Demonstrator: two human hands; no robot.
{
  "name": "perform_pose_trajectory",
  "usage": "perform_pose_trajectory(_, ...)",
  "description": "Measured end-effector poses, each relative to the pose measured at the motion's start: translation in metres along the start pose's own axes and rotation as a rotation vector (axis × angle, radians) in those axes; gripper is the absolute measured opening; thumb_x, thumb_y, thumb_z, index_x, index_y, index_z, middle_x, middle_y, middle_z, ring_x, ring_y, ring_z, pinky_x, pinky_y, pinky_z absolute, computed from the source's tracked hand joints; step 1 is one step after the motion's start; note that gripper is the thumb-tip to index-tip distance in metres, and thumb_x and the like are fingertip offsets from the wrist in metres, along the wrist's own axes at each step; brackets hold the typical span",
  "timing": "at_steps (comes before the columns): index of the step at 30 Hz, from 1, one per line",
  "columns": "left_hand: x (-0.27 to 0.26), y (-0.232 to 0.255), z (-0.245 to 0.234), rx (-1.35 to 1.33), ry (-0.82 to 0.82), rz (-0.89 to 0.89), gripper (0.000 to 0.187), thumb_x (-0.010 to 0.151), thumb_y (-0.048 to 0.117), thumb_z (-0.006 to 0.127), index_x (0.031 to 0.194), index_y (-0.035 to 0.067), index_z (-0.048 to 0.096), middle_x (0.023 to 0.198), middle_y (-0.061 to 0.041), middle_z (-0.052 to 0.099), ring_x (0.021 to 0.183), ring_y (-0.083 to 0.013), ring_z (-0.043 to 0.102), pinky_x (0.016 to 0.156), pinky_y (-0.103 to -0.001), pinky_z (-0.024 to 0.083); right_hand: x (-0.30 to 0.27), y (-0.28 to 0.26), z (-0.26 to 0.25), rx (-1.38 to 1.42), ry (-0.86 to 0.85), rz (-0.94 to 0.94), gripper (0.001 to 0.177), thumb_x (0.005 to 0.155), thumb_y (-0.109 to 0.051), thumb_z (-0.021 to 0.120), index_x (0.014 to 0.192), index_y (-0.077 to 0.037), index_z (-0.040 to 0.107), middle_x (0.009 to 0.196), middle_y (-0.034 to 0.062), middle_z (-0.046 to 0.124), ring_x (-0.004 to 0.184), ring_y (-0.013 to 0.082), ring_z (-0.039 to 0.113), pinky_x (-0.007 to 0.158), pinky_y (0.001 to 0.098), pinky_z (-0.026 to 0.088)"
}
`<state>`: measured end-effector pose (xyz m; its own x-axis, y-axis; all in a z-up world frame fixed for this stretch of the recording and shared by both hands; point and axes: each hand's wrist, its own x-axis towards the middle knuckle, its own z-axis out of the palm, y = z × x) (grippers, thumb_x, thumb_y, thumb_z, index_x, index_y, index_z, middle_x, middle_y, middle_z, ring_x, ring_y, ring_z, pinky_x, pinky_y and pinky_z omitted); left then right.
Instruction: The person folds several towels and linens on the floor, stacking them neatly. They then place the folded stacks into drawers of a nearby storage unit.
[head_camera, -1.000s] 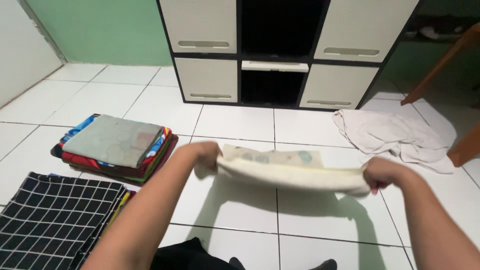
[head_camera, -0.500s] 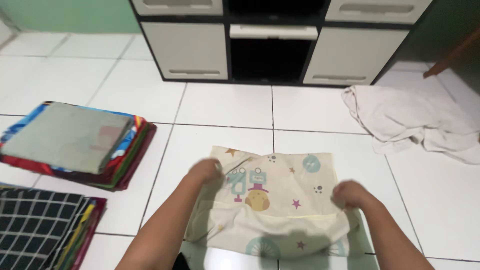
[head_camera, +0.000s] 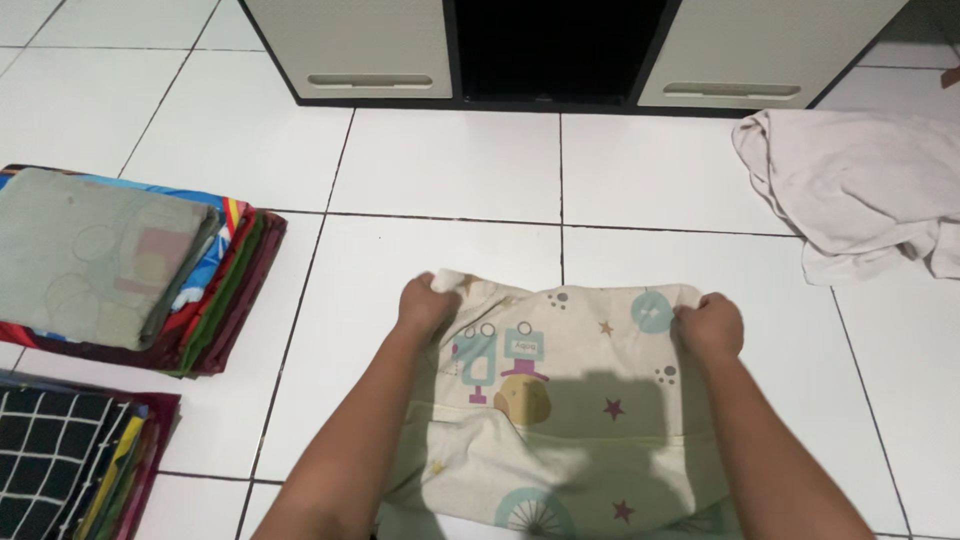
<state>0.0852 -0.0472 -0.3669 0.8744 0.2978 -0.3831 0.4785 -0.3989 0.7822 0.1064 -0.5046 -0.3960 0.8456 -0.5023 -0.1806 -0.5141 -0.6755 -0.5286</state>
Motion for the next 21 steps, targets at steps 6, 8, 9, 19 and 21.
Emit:
perform_pose_trajectory(6, -0.005, 0.018, -0.042, -0.456, 0.010, 0.294, 0.045, 0.078, 0.000, 0.079, 0.118, 0.005, 0.059, 0.099, -0.009, 0.072, 0.087, -0.0161, 0.069, 0.075, -0.030, 0.057, 0.020, 0.009, -0.050, 0.952, -0.255, 0.158, 0.014, 0.092, -0.004, 0.075, 0.094, 0.001, 0.062, 0.079, 0.0075, 0.061, 0.061, 0.0167, 0.055, 0.052, 0.0300, 0.048)
perform_pose_trajectory(8, -0.017, 0.028, -0.068, -0.480, 0.013, 0.290, 0.053, 0.075, -0.001, 0.078, 0.121, 0.017, 0.060, 0.096, -0.005, 0.071, 0.084, -0.0132, 0.067, 0.073, -0.028, 0.056, 0.020, 0.011, -0.081, 1.000, -0.268, 0.182, 0.013, 0.095, -0.007, 0.075, 0.096, -0.001, 0.063, 0.079, 0.0055, 0.062, 0.060, 0.0137, 0.055, 0.053, 0.0269, 0.050)
perform_pose_trajectory(9, -0.024, 0.037, -0.077, -0.485, 0.001, 0.310, 0.046, 0.075, 0.000, 0.078, 0.116, 0.015, 0.064, 0.095, -0.004, 0.072, 0.084, -0.0127, 0.067, 0.072, -0.028, 0.056, 0.017, 0.009, -0.094, 0.983, -0.278, 0.161, 0.012, 0.094, -0.007, 0.075, 0.099, -0.001, 0.065, 0.080, 0.0048, 0.063, 0.062, 0.0125, 0.055, 0.054, 0.0258, 0.049)
perform_pose_trajectory(19, -0.112, 0.121, -0.175, -0.089, 0.304, 0.562, 0.030, 0.071, 0.011, 0.091, 0.076, 0.003, 0.063, 0.079, -0.010, 0.068, 0.071, -0.0192, 0.064, 0.066, -0.032, 0.052, -0.072, -0.054, -0.257, 1.002, -0.242, -0.018, 0.020, 0.096, 0.003, 0.059, 0.114, 0.005, 0.069, 0.103, 0.0137, 0.071, 0.088, 0.0161, 0.071, 0.083, 0.0229, 0.057)
perform_pose_trajectory(21, -0.131, 0.134, -0.193, 0.070, 0.415, 0.740, 0.034, 0.069, 0.012, 0.092, 0.076, 0.000, 0.060, 0.081, -0.013, 0.064, 0.074, -0.0270, 0.062, 0.068, -0.037, 0.051, -0.106, -0.077, -0.291, 0.952, -0.223, -0.060, 0.023, 0.096, 0.003, 0.059, 0.116, 0.003, 0.070, 0.111, 0.0168, 0.070, 0.096, 0.0177, 0.071, 0.089, 0.0224, 0.057)
